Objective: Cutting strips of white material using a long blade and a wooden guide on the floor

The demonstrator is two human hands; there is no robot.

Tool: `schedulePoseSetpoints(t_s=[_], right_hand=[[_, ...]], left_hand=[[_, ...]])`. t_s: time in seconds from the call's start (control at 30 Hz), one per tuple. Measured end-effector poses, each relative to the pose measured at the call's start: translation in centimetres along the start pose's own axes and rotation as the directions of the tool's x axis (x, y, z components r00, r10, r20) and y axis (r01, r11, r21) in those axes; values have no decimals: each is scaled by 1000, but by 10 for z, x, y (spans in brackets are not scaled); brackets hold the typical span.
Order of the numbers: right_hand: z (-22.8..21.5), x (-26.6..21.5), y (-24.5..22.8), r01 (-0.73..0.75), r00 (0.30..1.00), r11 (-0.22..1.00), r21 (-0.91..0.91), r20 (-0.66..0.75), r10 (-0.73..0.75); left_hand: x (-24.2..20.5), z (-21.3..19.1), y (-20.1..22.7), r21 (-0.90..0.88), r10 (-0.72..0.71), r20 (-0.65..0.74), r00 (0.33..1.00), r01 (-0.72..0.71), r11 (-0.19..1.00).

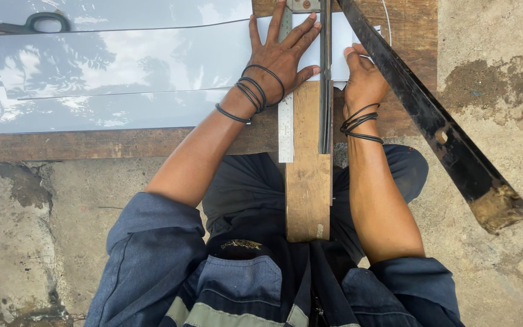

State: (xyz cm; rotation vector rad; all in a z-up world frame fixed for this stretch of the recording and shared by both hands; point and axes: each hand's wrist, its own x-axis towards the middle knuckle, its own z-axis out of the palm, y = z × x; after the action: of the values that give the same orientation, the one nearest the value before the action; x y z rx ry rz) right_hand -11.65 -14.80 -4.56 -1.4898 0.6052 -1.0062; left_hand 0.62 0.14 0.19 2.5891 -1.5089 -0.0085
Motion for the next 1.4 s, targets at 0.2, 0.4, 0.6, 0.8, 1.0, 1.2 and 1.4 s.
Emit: schedulePoseSetpoints(t_s=[0.2,0.4,0.6,0.8,1.0,1.2,1.4], right_hand=[[-4,3,-12,-97,995,994,-48,9,97],[-26,54,-78,126,975,992,-23,187,-120],[-18,23,-238,618,715,709,-340,618,-327],[-11,-64,-184,393,786,802,-451,617,-39],[-22,-101,-134,313,837,847,-429,547,-32],[-19,-59,-193,207,801,898,-388,595,72],[-1,18,-253,348,811,935,-63,520,-267]], left_hand=[[-1,-2,0,-8,-3,10,1000,3,1000],[-4,-4,-1,-6,-6,21,1000,7,1000],[3,7,-1,12,8,-37,999,-7,1000],[10,11,-10,-11,53,-78,996,-54,998],[8,2,-5,57,-19,14,1000,18,998],[17,7,-12,27,20,32,999,-21,999],[-5,-3,4,-9,36,73,997,-35,999]])
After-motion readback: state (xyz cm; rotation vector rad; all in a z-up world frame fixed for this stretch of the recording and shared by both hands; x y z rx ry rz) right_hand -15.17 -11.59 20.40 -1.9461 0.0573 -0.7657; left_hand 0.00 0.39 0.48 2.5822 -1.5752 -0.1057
